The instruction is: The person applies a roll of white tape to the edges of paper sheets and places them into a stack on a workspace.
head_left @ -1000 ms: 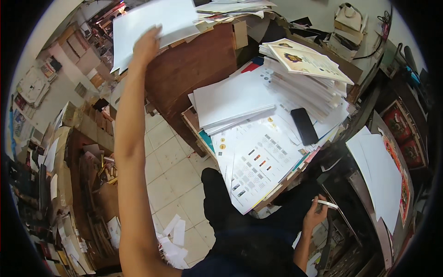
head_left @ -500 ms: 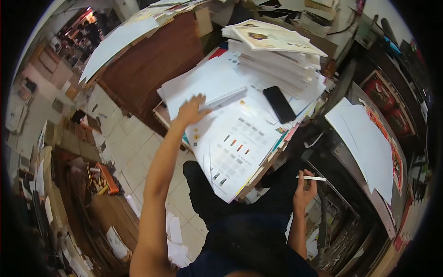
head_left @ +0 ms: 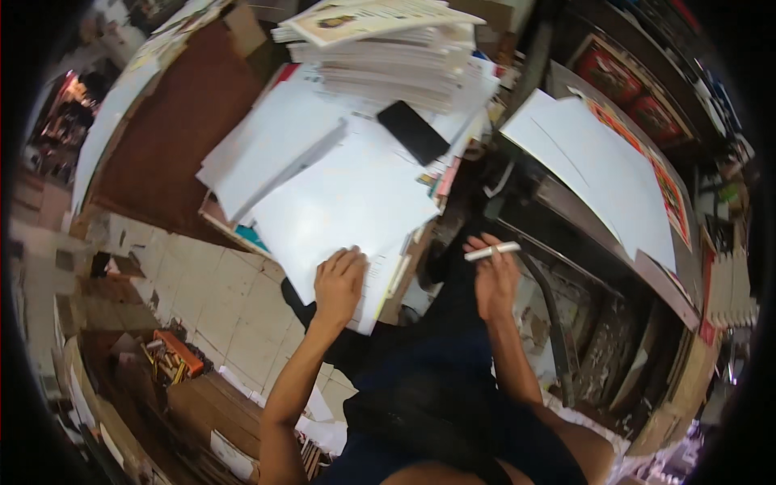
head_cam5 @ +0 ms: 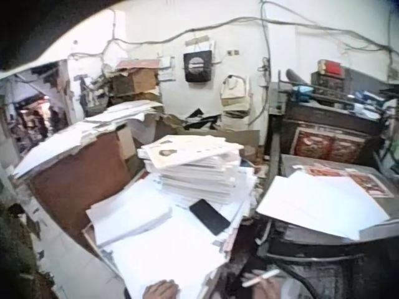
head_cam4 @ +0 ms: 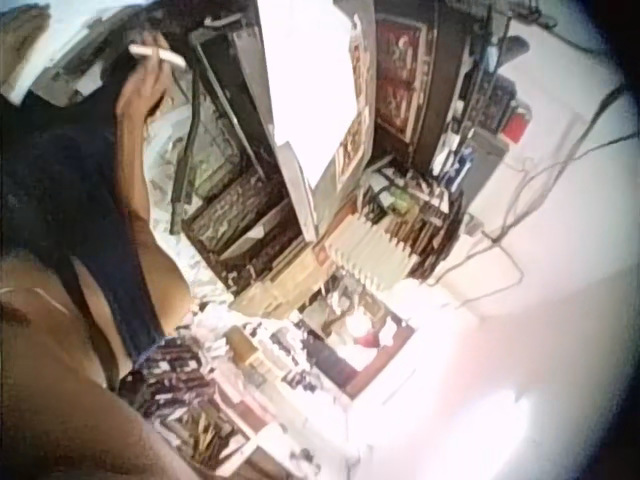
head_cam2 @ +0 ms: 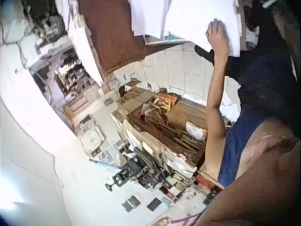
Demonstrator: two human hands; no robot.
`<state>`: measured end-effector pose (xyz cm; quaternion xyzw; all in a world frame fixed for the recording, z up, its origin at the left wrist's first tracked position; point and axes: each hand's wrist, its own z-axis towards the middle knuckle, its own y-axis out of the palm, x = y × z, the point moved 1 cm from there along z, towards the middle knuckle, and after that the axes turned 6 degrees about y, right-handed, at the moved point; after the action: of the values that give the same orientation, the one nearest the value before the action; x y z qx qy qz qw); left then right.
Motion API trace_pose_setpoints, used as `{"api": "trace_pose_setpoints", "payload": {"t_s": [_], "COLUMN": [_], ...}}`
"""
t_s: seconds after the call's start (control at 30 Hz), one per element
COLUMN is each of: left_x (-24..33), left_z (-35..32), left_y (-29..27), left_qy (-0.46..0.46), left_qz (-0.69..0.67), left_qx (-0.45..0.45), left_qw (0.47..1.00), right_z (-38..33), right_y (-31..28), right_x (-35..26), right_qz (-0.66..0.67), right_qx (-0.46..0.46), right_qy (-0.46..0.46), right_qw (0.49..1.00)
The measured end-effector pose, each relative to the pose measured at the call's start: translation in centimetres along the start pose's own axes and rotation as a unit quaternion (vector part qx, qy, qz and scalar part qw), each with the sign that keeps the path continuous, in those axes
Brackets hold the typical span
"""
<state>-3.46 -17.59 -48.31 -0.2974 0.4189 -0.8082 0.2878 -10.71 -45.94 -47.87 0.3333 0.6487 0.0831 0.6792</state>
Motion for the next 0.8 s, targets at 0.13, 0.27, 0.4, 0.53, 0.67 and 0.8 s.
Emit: {"api": "trace_pose_setpoints", "payload": {"t_s": [0.13, 0.27, 0.4, 0.53, 0.67, 0.8], "left_x": [3.9, 10.0, 10.8, 10.8, 9.9, 7.4], "left_z": [1.8, 4.3, 4.0, 2.6, 0.7, -0.3], "left_y": [-2.0, -4.1, -3.5, -3.1, -2.3, -3.2], "left_qy": [-0.065, -0.067, -0.079, -0.04, -0.031, -0.056], "left_qz": [-0.165, -0.331, -0.36, -0.355, -0.378, -0.331], "left_qx": [0.011, 0.064, 0.044, 0.038, 0.047, -0.033], "left_qw": [0.984, 0.939, 0.929, 0.933, 0.924, 0.941], "right_z": [-0.3, -1.4, -2.8, -3.2, -2.5, -1.9], "right_y": [3.4, 5.5, 5.2, 6.0, 7.5, 7.3], "right_x": [-1.0, -0.6, 0.7, 0.8, 0.2, 0.2], "right_qz": [0.132, 0.033, -0.152, -0.05, 0.039, -0.399], "right_qx": [-0.091, -0.131, -0.18, -0.192, -0.164, -0.221], "right_qy": [0.067, 0.08, 0.005, 0.074, 0.202, -0.025], "right_qw": [0.985, 0.988, 0.972, 0.977, 0.965, 0.89]}}
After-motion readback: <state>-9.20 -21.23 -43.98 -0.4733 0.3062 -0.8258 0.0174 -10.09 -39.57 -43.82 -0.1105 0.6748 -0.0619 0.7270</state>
